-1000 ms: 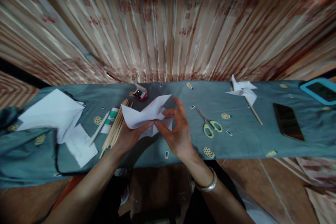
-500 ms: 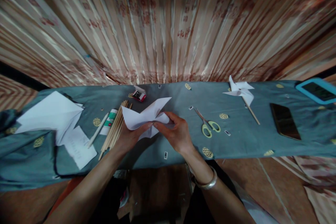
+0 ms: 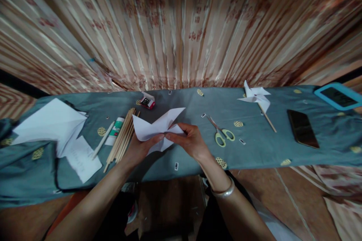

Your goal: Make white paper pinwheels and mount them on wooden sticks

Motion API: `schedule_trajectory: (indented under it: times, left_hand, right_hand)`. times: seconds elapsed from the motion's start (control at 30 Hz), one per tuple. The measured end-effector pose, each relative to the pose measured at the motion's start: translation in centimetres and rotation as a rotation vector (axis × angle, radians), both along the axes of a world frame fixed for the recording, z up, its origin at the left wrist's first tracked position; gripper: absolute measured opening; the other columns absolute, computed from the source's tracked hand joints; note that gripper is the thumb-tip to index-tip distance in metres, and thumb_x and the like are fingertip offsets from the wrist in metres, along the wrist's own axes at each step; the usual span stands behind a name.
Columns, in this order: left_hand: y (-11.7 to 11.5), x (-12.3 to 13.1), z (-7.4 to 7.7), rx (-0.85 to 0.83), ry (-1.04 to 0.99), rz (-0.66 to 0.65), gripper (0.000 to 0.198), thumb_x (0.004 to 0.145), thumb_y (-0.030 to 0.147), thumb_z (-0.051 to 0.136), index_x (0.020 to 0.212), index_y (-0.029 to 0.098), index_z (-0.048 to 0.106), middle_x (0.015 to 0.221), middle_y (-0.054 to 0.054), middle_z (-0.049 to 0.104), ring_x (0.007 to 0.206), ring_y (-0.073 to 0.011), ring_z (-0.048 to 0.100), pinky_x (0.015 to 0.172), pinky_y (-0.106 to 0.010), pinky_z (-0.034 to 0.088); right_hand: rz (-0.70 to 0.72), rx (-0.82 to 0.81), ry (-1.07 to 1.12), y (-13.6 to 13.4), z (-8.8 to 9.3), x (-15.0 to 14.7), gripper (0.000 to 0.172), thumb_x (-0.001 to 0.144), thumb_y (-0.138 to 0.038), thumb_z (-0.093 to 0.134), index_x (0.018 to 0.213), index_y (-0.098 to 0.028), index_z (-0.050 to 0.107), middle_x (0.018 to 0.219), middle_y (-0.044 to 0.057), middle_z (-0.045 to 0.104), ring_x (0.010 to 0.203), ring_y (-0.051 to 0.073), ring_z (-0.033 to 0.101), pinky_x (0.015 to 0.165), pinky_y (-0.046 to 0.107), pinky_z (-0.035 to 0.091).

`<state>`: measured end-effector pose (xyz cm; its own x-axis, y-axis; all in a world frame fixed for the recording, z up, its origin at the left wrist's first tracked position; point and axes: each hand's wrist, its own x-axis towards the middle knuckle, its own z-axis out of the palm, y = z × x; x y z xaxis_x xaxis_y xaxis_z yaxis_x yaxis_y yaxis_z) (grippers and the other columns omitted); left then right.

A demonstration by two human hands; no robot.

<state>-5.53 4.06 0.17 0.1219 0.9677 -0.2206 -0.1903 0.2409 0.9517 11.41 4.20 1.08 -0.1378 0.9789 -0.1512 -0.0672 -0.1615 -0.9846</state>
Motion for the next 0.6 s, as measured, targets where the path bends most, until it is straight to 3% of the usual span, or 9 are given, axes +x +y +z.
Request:
schedule_trajectory:
  times: [0.33, 0.6]
  left_hand:
    - [0.02, -0.04, -0.52, -0.012, 0.048, 0.074, 0.039, 0.059, 0.030, 0.085, 0.092, 0.013, 0.076, 0.095, -0.011, 0.077, 0.093, -0.0277, 0.071, 0.083, -0.038, 0.057]
    - [0.04, 0.06, -0.45, 0.007, 0.046, 0.080, 0.034, 0.062, 0.028, 0.082, 0.091, 0.013, 0.076, 0.095, -0.011, 0.077, 0.095, -0.0282, 0.071, 0.084, -0.038, 0.057]
  right_hand:
    - [-0.039, -0.016, 0.089, -0.14, -0.39, -0.56, 0.023, 0.057, -0.035, 0.085, 0.072, -0.020, 0.076, 0.062, -0.004, 0.066, 0.055, 0.010, 0.054, 0.056, 0.024, 0.045]
    - [-0.065, 0.031, 0.042, -0.09, -0.73, -0.73, 0.027, 0.058, -0.040, 0.084, 0.074, -0.020, 0.075, 0.066, -0.002, 0.067, 0.060, 0.013, 0.056, 0.058, 0.026, 0.047]
